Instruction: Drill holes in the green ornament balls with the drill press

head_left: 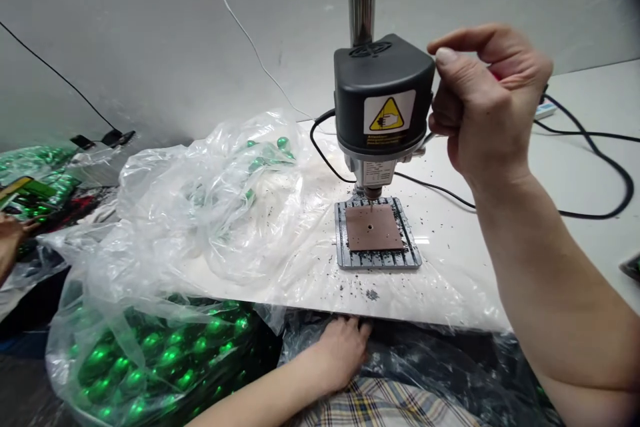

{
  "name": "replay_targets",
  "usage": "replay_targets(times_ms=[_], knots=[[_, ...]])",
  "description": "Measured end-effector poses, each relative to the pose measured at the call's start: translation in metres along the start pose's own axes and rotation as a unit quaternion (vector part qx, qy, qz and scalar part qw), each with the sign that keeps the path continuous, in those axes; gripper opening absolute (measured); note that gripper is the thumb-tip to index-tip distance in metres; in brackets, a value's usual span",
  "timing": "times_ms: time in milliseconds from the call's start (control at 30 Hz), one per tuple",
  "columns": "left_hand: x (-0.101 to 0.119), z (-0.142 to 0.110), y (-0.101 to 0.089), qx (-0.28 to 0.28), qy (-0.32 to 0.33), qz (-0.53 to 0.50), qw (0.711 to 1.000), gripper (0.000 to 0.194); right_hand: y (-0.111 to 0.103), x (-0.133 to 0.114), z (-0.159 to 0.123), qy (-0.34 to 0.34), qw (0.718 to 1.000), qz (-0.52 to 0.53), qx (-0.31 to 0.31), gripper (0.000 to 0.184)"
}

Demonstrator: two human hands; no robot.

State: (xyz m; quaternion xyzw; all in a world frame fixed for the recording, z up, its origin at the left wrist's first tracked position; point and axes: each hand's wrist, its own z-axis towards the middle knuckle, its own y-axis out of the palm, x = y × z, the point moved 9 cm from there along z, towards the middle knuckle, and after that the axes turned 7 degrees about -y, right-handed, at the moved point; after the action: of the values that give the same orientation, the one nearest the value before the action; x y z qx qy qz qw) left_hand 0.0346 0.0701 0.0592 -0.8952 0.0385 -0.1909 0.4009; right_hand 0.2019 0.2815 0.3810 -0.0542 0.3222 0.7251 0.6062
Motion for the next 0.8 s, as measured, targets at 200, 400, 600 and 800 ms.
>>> replay_targets(times_ms=[200, 400, 600, 800], knots=[[-0.007, -0.051, -0.164, -0.053, 0.237, -0.289, 0.926, 0.033, 0.0, -0.002, -0.003, -0.012, 1.0, -0.008, -0.016, 0.01], [-0.201, 0.022, -0.319, 0.319, -0.234, -0.058, 0.917, 0.028, 0.0, 0.0, -0.004, 0.011, 1.0, -0.006, -0.016, 0.01], [-0.24, 0.09, -0.376, 0.393, -0.22, 0.008, 0.893, 0.055, 0.0, 0.002, -0.005, 0.022, 0.999, -0.021, -0.022, 0.013], [-0.252, 0.138, -0.38, 0.421, -0.245, 0.013, 0.873, 0.061, -0.001, 0.0, -0.004, 0.004, 0.999, -0.018, -0.026, 0.015]])
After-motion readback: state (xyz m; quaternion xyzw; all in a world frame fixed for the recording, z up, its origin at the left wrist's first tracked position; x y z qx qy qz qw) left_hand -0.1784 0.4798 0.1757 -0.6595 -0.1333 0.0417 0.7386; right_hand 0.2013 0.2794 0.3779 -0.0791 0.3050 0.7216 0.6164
